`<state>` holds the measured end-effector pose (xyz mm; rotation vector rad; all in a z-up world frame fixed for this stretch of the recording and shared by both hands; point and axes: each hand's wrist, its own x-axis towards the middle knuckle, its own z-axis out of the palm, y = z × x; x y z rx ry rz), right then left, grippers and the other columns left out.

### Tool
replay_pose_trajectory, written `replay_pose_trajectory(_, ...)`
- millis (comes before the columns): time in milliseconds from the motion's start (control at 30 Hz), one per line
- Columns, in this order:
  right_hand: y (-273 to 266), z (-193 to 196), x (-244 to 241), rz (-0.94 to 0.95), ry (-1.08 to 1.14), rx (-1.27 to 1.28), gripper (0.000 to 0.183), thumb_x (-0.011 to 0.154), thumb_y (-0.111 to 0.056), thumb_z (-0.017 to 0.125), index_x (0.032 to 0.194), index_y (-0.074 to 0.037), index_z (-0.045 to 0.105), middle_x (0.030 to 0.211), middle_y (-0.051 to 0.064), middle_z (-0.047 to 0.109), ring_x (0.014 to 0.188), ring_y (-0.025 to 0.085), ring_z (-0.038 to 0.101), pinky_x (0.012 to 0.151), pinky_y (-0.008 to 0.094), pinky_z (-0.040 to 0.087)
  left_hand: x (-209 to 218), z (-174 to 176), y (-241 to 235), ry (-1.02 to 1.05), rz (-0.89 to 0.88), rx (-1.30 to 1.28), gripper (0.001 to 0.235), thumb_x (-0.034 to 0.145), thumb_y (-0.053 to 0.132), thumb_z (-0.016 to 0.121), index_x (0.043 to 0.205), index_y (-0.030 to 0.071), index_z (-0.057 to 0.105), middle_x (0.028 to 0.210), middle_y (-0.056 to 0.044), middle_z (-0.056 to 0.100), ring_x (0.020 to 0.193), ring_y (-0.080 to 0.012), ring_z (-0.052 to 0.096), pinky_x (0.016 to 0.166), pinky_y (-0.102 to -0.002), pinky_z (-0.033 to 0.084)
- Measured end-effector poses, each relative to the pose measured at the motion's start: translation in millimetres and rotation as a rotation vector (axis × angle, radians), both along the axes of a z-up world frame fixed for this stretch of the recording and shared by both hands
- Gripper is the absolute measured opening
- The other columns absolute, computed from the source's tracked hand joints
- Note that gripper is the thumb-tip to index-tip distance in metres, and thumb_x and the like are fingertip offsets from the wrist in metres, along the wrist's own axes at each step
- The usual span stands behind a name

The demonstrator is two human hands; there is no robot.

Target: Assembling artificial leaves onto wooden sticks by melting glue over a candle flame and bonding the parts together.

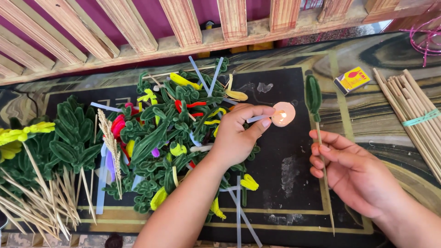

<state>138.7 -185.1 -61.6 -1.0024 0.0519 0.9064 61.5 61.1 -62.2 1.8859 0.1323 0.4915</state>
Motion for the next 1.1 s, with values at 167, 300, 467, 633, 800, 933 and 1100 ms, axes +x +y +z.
replay_pose_trajectory(167, -1, 0, 1, 0.031, 0.015, -0.023, 0.038, 0.096, -0.003, 0.056, 0.133, -0.002, 0.064, 0.096, 0.009, 0.063, 0.074, 0.017, 0.053, 0.059, 0.032, 0.041, 0, 1, 0, 0.01, -0.006, 0.0, 0.021, 0.088, 0.004, 0.074, 0.108, 0.007, 0.076, 0.095, -0.003, 0.073, 0.093, -0.0166, 0.063, 0.088, -0.03, 0.051)
replay_pose_trajectory(300, -3, -1, 2, 0.058, 0.011, 0.022, 0.041, 0.096, -0.008, 0.059, 0.137, -0.006, 0.064, 0.093, 0.007, 0.064, 0.067, 0.014, 0.051, 0.05, 0.027, 0.039, 0, 2, 0, 0.016, -0.008, 0.01, 0.022, 0.087, 0.003, 0.074, 0.108, 0.008, 0.076, 0.096, -0.003, 0.073, 0.094, -0.0169, 0.063, 0.088, -0.031, 0.051)
replay_pose_trajectory(467, -1, 3, 1, 0.044, -0.013, -0.053, 0.039, 0.098, -0.009, 0.056, 0.137, -0.006, 0.063, 0.095, 0.009, 0.064, 0.063, 0.013, 0.046, 0.043, 0.024, 0.03, 0, 4, 0, 0.022, -0.008, 0.008, 0.022, 0.087, 0.003, 0.073, 0.108, 0.008, 0.076, 0.095, -0.003, 0.072, 0.093, -0.0167, 0.063, 0.088, -0.03, 0.051)
replay_pose_trajectory(633, -2, 0, 0, 0.027, -0.026, -0.068, 0.033, 0.1, -0.007, 0.054, 0.131, -0.001, 0.062, 0.1, 0.013, 0.065, 0.06, 0.014, 0.043, 0.04, 0.022, 0.024, 0, 4, -1, 0.006, -0.008, 0.019, 0.021, 0.087, 0.003, 0.073, 0.108, 0.008, 0.076, 0.094, -0.003, 0.072, 0.092, -0.0171, 0.063, 0.087, -0.03, 0.052)
replay_pose_trajectory(800, -3, -2, 1, 0.023, -0.027, -0.055, 0.021, 0.104, -0.01, 0.053, 0.12, 0.001, 0.061, 0.097, 0.015, 0.066, 0.059, 0.014, 0.044, 0.039, 0.023, 0.026, 0, 4, -1, -0.001, -0.009, 0.012, 0.022, 0.087, 0.003, 0.074, 0.108, 0.008, 0.076, 0.093, -0.003, 0.072, 0.093, -0.0171, 0.063, 0.089, -0.031, 0.051)
replay_pose_trajectory(933, -6, -7, 3, 0.037, -0.046, 0.002, 0.021, 0.103, -0.012, 0.055, 0.118, 0.001, 0.063, 0.093, 0.014, 0.067, 0.057, 0.015, 0.045, 0.038, 0.024, 0.028, 0, 4, 0, 0.004, -0.007, 0.007, 0.022, 0.087, 0.004, 0.074, 0.109, 0.008, 0.076, 0.093, -0.003, 0.072, 0.093, -0.0175, 0.063, 0.088, -0.031, 0.052)
replay_pose_trajectory(1100, -9, -11, 4, 0.009, -0.047, -0.01, 0.015, 0.103, -0.012, 0.057, 0.108, 0.001, 0.064, 0.088, 0.015, 0.067, 0.056, 0.014, 0.047, 0.037, 0.023, 0.029, 0, 2, -1, -0.015, 0.0, 0.002, 0.021, 0.087, 0.003, 0.074, 0.107, 0.007, 0.076, 0.094, -0.004, 0.073, 0.092, -0.0169, 0.063, 0.087, -0.03, 0.052)
